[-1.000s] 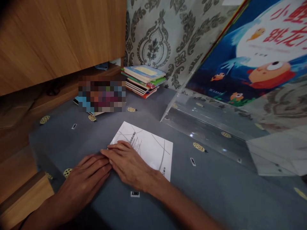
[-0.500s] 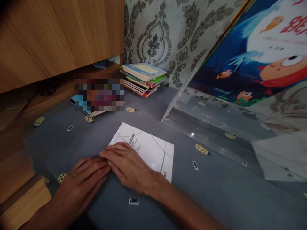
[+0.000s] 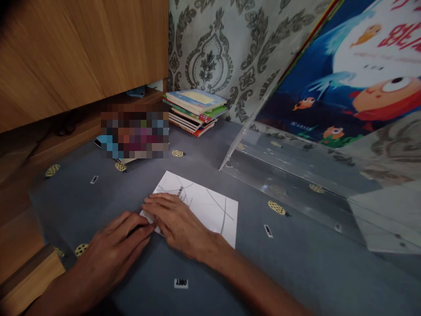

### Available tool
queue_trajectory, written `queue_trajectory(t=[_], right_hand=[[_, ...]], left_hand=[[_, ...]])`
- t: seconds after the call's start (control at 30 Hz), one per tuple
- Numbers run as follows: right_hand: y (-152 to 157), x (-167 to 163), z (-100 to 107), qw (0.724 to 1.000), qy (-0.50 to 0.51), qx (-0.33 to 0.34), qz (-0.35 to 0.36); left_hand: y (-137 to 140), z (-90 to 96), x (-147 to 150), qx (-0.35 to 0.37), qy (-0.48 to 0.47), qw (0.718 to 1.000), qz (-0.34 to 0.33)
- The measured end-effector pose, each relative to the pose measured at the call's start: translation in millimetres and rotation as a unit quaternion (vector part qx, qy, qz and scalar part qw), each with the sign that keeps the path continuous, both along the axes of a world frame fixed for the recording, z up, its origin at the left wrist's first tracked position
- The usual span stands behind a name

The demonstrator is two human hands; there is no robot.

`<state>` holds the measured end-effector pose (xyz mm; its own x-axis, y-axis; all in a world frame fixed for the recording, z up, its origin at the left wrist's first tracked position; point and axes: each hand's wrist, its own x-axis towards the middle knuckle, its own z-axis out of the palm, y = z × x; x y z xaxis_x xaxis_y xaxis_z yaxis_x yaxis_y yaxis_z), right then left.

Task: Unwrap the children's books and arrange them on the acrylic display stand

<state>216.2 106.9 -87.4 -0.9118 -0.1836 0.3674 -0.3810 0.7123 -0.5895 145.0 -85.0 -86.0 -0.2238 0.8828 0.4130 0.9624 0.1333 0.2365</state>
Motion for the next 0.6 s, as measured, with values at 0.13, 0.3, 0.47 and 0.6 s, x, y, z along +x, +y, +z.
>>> queue_trajectory(t=[0.13, 0.3, 0.47, 0.6], right_hand=[[-0.1, -0.7, -1.7, 0.999, -0.004, 0.046, 0.006], [4.7, -3.3, -1.4, 0.995, -0.021, 0.092, -0.006], [12.1, -8.6, 1.9, 0.992, -0.030, 0.117, -0.049], [14.7, -11.2, 4.4, 0.988, -0.042, 0.126, -0.073]], left_hand=[[1.9, -3.4, -1.0, 0.010, 0.028, 0.999, 0.013], [-0.1, -5.4, -1.6, 0.013, 0.049, 0.999, 0.011], [-0.3, -7.7, -1.1, 0.028, 0.038, 0.999, 0.008], [-0.1, -9.1, -1.2, 0.029, 0.041, 0.999, 0.007]])
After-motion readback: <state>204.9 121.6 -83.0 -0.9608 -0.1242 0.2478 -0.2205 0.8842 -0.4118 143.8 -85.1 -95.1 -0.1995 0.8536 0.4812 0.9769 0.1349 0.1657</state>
